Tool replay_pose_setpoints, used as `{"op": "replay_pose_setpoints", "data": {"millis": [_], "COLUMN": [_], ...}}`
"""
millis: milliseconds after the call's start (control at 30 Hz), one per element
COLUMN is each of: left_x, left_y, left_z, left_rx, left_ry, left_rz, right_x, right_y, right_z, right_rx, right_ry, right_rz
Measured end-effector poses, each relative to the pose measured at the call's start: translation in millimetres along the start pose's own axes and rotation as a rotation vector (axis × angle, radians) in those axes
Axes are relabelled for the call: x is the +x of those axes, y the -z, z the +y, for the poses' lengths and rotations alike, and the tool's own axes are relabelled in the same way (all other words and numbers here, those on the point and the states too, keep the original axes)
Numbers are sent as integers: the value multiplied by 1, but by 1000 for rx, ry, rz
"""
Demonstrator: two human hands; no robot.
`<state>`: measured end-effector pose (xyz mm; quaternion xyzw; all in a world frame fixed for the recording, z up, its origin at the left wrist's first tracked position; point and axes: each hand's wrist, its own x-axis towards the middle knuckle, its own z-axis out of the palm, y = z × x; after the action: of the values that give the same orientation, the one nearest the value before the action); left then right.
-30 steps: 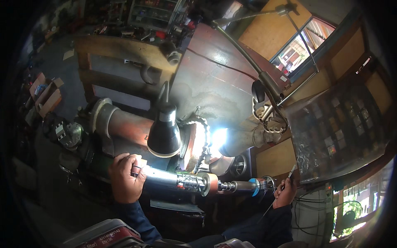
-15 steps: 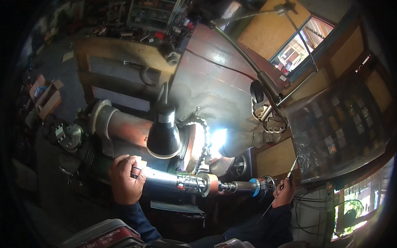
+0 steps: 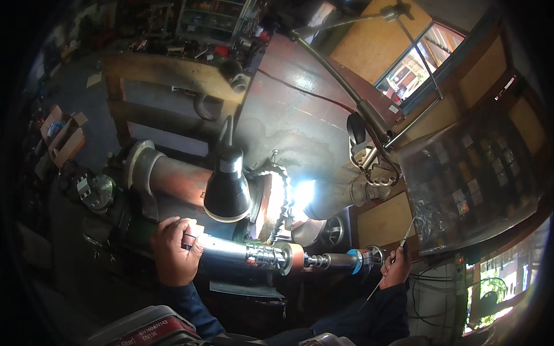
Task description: Using an industrial grinding machine to resurface a cylindrical metal component and checking measurements with a caliper.
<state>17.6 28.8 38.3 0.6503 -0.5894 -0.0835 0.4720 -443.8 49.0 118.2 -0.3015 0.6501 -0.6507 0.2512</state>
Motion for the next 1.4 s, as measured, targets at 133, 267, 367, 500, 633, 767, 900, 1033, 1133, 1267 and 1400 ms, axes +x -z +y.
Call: {"op": "replay_pose_setpoints", "data": {"millis": [133,267,367,500,633,767,900,1033,1133,1267,1400], "left_x": [0,1,1,1,2,2,-1,0,0,4,7], "left_y": [0,0,2,2,3,2,1,3,1,-1,-1], "left_z": [1,0,1,0,1,0,1,1,-1,-2,-2], "left_rx": [1,-4,-24,2,-13,8,7,3,-5,10,2], "left_ry": [0,-12,-6,-18,-14,-24,-19,-19,-29,-40,-36], "left_rz": [4,7,-6,-10,-19,-24,-16,-26,-18,-12,-4], "right_x": [1,3,8,10,13,9,2,-1,1,2,7], "right_y": [0,3,8,8,10,6,-3,-6,-4,-6,-4], "right_z": [0,3,8,9,11,8,3,-1,-1,1,3], "right_rx": [-10,-33,-28,-32,-47,-47,-76,-52,-7,61,139], "right_ry": [-13,-1,-18,-39,-81,-105,-66,-104,-108,18,98], "right_rz": [28,29,57,41,77,71,96,154,166,73,-89]}}
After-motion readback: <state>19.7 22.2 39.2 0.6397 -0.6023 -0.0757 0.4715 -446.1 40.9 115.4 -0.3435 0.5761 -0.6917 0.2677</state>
